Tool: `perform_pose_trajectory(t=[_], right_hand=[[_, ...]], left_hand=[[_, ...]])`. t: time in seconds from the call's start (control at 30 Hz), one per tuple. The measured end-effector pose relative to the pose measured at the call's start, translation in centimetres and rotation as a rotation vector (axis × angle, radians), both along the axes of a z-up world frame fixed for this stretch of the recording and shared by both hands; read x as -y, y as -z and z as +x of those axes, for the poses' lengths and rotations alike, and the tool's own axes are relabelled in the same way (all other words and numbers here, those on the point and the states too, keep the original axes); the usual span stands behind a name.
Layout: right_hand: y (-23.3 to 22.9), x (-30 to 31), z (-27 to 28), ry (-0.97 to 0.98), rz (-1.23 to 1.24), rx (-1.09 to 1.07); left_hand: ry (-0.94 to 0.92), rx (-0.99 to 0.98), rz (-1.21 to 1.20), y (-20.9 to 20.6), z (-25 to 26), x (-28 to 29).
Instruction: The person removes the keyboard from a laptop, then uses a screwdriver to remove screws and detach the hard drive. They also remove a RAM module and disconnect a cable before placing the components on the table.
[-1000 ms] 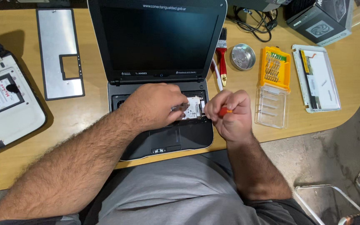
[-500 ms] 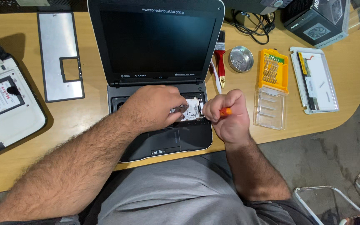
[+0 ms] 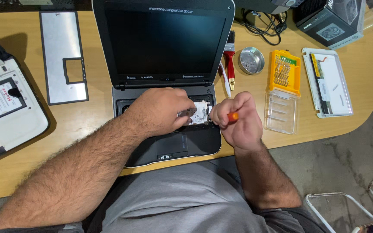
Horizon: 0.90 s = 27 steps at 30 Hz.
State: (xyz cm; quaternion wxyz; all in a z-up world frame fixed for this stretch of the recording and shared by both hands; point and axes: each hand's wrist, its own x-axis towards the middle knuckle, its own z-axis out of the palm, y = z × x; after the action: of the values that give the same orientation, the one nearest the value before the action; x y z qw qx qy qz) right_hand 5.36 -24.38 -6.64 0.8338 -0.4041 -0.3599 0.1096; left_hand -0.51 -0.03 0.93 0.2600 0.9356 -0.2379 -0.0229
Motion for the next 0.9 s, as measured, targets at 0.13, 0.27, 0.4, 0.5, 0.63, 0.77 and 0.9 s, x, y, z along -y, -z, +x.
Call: perform_pose_trajectory(t=[0.13, 0.27, 0.4, 0.5, 0.63, 0.77, 0.9], right_hand=[[-0.4, -0.4, -0.4, 0.019, 0.004, 0.025], [-1.5, -1.0, -0.8, 0.107, -0.032, 0.098], [-1.3, -0.7, -0.7, 0.090, -0.054, 0.047], [-0.3, -0.1, -0.1, 0.029, -0.039, -0.008], [-0.5, -0.6, -0.5, 0.084, -0.019, 0.068], [-1.2, -0.9, -0.7, 0.146, -0.070, 0.130], [-0.6, -0.4, -0.4, 0.066, -0.037, 0.032]], left_hand=[[-0.001, 0.006, -0.014, 0.2, 0.0, 0.0], [0.003, 0.010, 0.005, 0.2, 0.0, 0.0], [0.007, -0.004, 0.016, 0.2, 0.0, 0.0], [-0.008, -0.009, 0.024, 0.2, 0.0, 0.1], [0.004, 0.029, 0.014, 0.5, 0.1, 0.0], [-0.004, 0.019, 0.008, 0.5, 0.0, 0.1], [-0.014, 0.024, 0.021, 0.6, 0.1, 0.1]])
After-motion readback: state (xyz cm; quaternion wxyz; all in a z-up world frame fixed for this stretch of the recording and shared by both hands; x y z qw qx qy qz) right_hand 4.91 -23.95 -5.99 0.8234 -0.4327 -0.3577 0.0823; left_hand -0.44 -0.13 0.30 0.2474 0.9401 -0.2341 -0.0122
